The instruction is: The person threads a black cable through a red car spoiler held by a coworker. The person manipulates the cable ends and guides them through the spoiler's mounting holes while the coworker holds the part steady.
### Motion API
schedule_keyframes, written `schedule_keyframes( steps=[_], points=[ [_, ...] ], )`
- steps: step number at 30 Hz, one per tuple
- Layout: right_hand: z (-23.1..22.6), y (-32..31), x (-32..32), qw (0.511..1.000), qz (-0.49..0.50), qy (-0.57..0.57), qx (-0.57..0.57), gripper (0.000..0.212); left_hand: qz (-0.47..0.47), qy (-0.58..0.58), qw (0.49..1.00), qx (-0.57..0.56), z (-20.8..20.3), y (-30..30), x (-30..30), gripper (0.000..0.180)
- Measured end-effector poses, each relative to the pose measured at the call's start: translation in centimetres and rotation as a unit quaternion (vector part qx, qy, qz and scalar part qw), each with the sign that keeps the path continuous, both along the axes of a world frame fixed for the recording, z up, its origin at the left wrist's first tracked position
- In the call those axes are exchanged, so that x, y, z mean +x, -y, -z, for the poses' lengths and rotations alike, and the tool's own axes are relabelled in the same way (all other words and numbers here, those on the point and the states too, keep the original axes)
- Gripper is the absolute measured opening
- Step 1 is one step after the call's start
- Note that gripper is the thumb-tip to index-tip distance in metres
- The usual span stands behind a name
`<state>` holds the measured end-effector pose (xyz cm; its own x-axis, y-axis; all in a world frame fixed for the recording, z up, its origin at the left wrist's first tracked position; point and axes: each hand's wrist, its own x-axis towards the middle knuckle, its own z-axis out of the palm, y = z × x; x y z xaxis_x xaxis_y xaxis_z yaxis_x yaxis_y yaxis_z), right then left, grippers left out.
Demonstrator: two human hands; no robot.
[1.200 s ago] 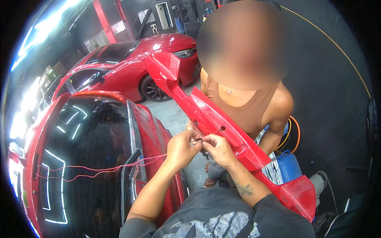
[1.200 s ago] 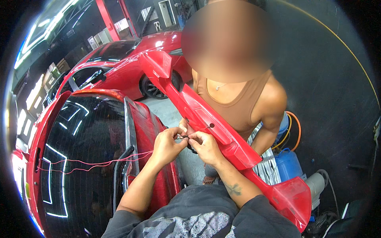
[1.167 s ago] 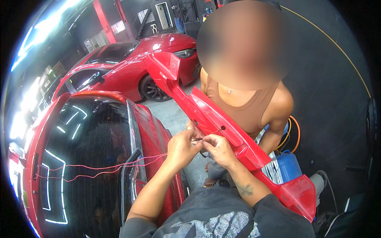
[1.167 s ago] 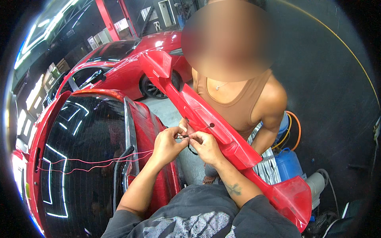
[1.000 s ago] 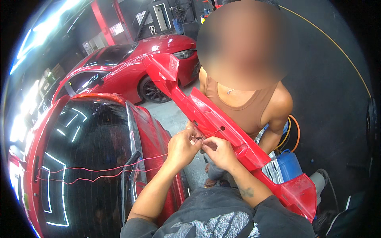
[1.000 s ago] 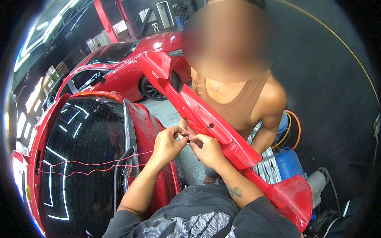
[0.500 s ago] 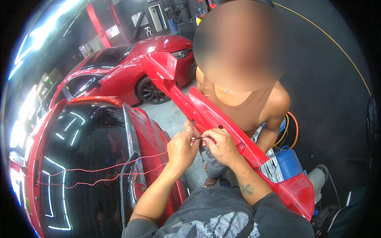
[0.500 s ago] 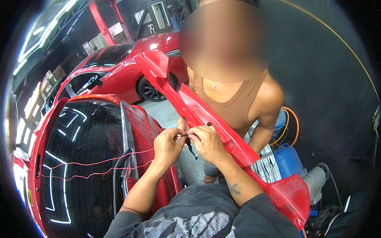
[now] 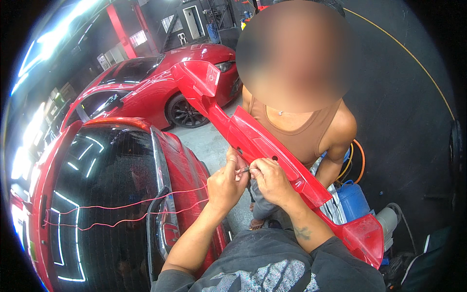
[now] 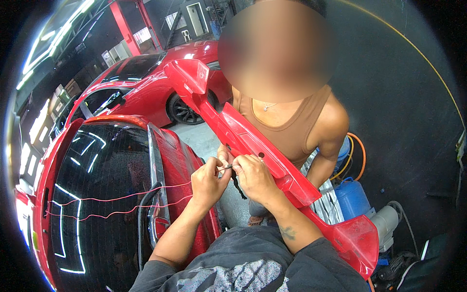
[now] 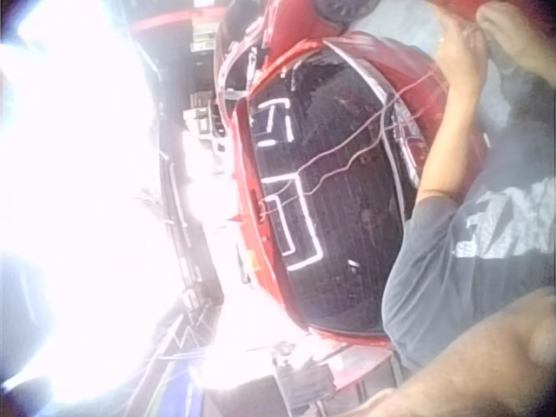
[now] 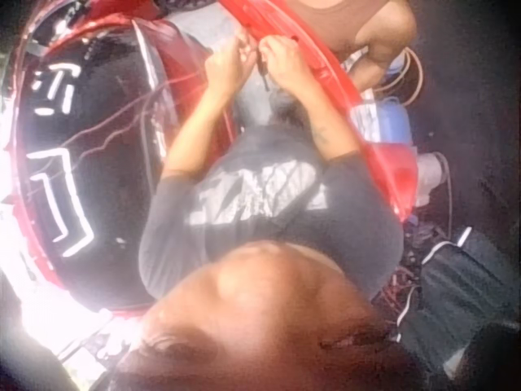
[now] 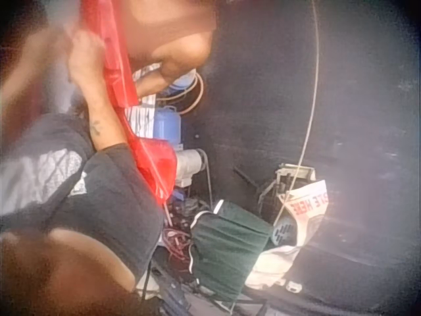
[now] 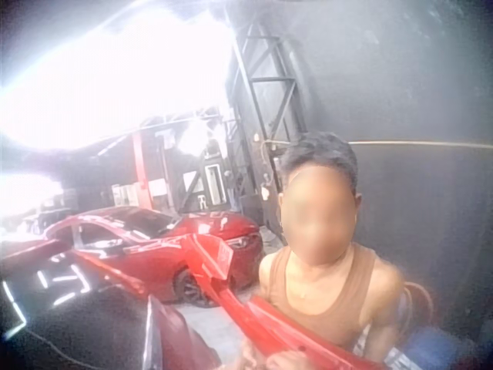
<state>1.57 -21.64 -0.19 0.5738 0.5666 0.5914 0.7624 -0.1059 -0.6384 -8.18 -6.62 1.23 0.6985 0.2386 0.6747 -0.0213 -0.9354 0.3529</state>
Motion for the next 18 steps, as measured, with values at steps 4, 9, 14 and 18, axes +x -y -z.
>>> schedule_keyframes(
  steps=[4, 9, 14, 18],
  points=[
    [-0.2, 0.6, -0.2, 1.000, -0.005, -0.010, -0.006, 0.010, -0.022, -0.148, 0.982, -0.113, -0.2, -0.2, -0.2, 0.023],
    [-0.2, 0.5, -0.4, 1.000, 0.001, -0.017, 0.006, 0.009, 0.038, -0.300, 0.913, -0.273, -1.5, -1.8, 0.3, 0.029],
    [0.0, 0.2, -0.4, 1.000, -0.002, -0.025, 0.010, 0.008, 0.121, -0.296, 0.843, -0.433, -1.6, -3.1, 0.9, 0.020],
    [0.0, 0.3, -0.3, 1.000, 0.008, -0.019, 0.006, 0.007, 0.154, -0.284, 0.787, -0.526, -2.0, -3.6, 1.0, 0.026]
  ],
)
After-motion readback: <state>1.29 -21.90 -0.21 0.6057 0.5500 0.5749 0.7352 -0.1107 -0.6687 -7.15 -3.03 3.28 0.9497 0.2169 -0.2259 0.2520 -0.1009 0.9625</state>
